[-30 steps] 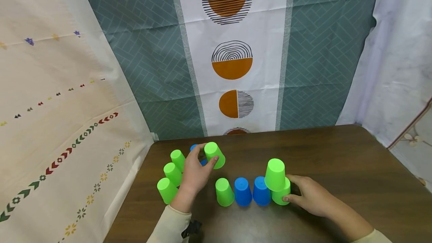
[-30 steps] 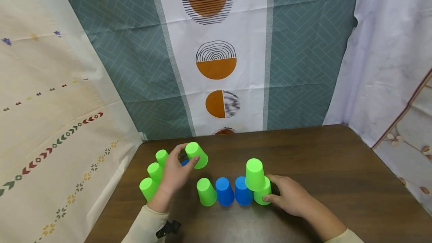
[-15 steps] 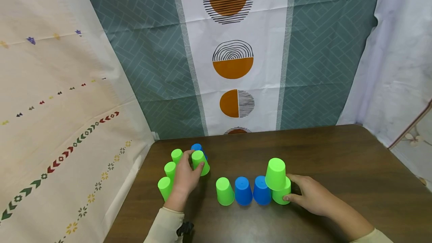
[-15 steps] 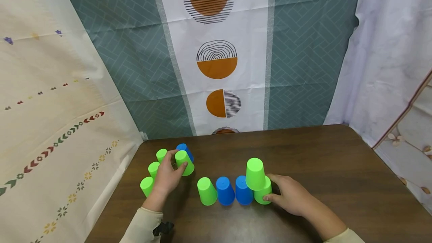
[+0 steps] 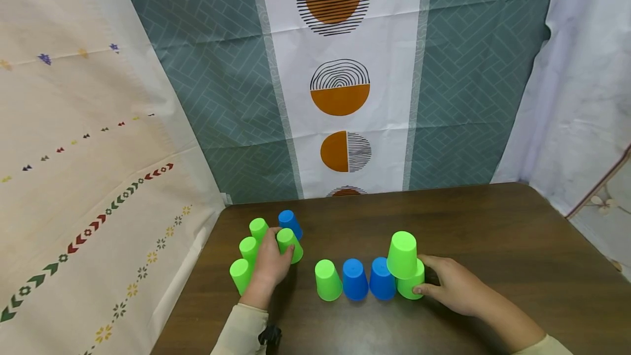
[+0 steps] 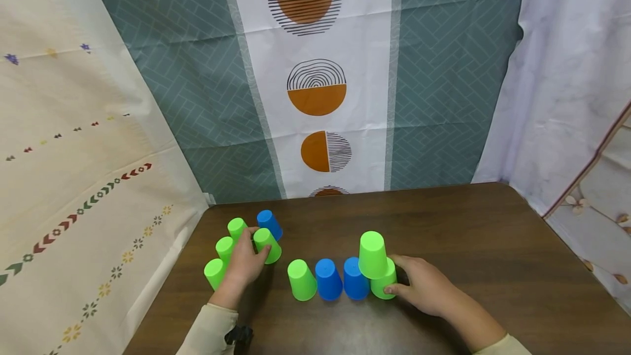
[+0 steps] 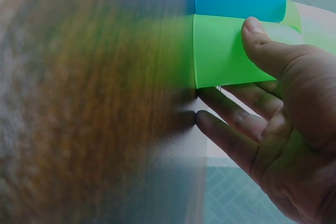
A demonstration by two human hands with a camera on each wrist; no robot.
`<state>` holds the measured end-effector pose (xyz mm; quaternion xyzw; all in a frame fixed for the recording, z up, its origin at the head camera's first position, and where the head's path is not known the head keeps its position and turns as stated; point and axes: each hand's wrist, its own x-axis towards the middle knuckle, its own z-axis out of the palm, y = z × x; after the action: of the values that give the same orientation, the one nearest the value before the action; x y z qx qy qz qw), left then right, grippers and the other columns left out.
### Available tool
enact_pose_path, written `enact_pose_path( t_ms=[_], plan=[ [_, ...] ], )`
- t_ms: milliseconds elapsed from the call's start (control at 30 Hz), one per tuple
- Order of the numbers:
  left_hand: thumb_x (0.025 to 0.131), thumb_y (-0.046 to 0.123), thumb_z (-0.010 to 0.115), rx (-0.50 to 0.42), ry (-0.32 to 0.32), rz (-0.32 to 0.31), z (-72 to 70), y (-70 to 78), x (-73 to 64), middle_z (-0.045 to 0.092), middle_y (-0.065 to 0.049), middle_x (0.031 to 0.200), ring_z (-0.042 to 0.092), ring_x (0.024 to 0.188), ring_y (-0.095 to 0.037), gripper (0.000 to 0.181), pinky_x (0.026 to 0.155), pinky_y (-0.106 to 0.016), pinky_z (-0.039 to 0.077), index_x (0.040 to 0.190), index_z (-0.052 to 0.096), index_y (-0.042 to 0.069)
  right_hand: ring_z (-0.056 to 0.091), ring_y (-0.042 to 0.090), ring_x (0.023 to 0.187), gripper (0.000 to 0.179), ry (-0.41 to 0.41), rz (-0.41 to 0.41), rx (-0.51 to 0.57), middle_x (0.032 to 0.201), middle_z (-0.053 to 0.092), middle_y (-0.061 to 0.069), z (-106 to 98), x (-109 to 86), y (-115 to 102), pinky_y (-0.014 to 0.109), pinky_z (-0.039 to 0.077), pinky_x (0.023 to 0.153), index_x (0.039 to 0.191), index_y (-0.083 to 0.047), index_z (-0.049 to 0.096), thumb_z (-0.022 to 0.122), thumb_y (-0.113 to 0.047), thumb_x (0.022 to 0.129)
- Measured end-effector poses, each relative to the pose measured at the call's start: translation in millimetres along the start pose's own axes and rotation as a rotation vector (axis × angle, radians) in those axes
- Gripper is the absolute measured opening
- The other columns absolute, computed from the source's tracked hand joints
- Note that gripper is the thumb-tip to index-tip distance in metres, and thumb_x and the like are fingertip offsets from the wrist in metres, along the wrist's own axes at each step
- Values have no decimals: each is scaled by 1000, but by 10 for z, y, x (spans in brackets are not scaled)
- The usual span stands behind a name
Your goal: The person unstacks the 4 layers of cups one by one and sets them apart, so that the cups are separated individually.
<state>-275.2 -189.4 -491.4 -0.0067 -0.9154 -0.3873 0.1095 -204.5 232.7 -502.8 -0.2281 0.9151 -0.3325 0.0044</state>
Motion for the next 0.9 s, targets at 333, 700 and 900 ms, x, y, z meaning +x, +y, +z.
enact_pose_path(
  t_ms=[333, 700, 900],
  plan=[
    [97, 9, 73, 7, -8, -8, 1, -27, 36, 55, -28, 138, 56, 128, -44, 56, 106, -62, 46, 142, 43, -6, 68, 31, 120, 65, 1, 3, -4, 127, 70, -3, 8, -1, 15, 56, 55, 97, 137, -8, 63, 82, -47, 89],
    [98, 9, 73, 11, -1, -16, 10, -26, 31, 54, -27, 139, 55, 129, -44, 57, 106, -62, 47, 144, 43, -5, 67, 31, 120, 67, -1, 4, -3, 128, 70, -2, 5, -3, 11, 56, 55, 97, 138, -7, 63, 80, -50, 89],
    [99, 11, 72, 7, -13, -31, 13, -28, 33, 52, -27, 143, 54, 132, -44, 61, 108, -62, 46, 148, 39, -4, 67, 30, 120, 65, -1, 3, 1, 127, 70, -3, 6, -2, 14, 55, 55, 97, 137, -8, 63, 81, -48, 89]
  ],
)
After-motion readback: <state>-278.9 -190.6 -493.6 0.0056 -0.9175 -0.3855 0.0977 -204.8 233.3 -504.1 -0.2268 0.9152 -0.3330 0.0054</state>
